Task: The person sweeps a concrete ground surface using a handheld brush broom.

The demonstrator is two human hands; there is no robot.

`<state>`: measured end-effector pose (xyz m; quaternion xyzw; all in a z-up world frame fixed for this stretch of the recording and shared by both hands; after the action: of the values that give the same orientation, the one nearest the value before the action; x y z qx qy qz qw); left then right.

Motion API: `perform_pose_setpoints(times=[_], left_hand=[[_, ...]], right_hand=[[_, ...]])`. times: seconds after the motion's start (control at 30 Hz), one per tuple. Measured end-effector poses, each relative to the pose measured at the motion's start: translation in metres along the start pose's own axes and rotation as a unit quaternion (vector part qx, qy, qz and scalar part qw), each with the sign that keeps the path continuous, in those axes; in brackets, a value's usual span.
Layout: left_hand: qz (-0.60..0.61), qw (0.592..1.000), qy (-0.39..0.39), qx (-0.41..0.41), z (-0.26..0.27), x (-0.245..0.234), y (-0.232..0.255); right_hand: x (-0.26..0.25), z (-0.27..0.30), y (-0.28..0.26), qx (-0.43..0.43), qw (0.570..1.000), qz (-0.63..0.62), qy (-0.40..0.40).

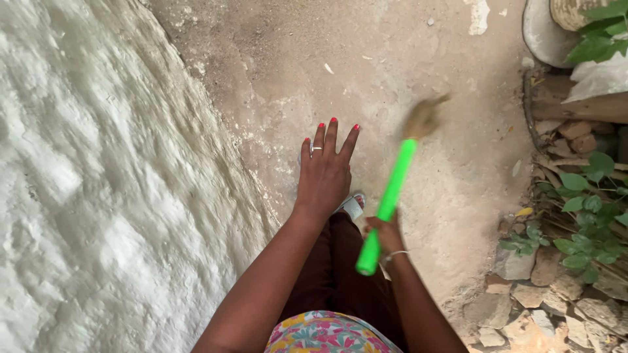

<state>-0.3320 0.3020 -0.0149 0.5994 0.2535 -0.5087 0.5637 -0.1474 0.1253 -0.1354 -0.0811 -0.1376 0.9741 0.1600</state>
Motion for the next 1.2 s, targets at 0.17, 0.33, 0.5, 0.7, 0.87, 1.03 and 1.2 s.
perform_pose_setpoints(times=[0.17, 0.33, 0.5, 0.7, 0.87, 1.03, 1.2], left_hand=[[-0.006, 1.000, -0.004, -0.015, -0.004, -0.011, -0.019], [-0.010, 1.000, 0.003, -0.012, -0.009, -0.025, -0.032], [0.006, 1.000, 0.004, -0.004, -0.013, -0.040, -0.040], [-0.016, 1.000, 0.013, -0.004, -0.016, -0.032, -0.053], [-0.040, 0.999, -0.003, -0.023, -0.023, -0.022, -0.071], [-0.037, 0.999, -0.005, -0.036, -0.024, -0.023, -0.079], [-0.044, 0.997, -0.006, -0.057, -0.016, -0.024, -0.080]], right_hand=[[0.089, 0.023, 0.001, 0.009, 0.983, 0.115, -0.142], [0.093, 0.022, -0.068, -0.089, 0.965, 0.213, -0.126], [0.045, 0.039, -0.072, -0.082, 0.982, 0.168, -0.031], [0.050, -0.013, -0.050, -0.034, 0.998, 0.061, -0.002], [0.112, -0.002, -0.065, -0.041, 0.972, 0.221, -0.067], [0.092, 0.008, -0.122, -0.088, 0.951, 0.283, -0.087], [0.056, 0.024, -0.123, -0.106, 0.975, 0.195, -0.015]])
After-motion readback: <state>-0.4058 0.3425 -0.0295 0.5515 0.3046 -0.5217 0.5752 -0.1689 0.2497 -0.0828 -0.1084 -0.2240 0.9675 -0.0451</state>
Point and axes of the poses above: each hand's wrist, its own z-axis away from the middle knuckle, its own x-axis out of the palm, y = z × x, the point moved 2 cm from there along -z, towards the middle knuckle, and after that the axes turned 4 degrees about x, right-handed, at the moved point
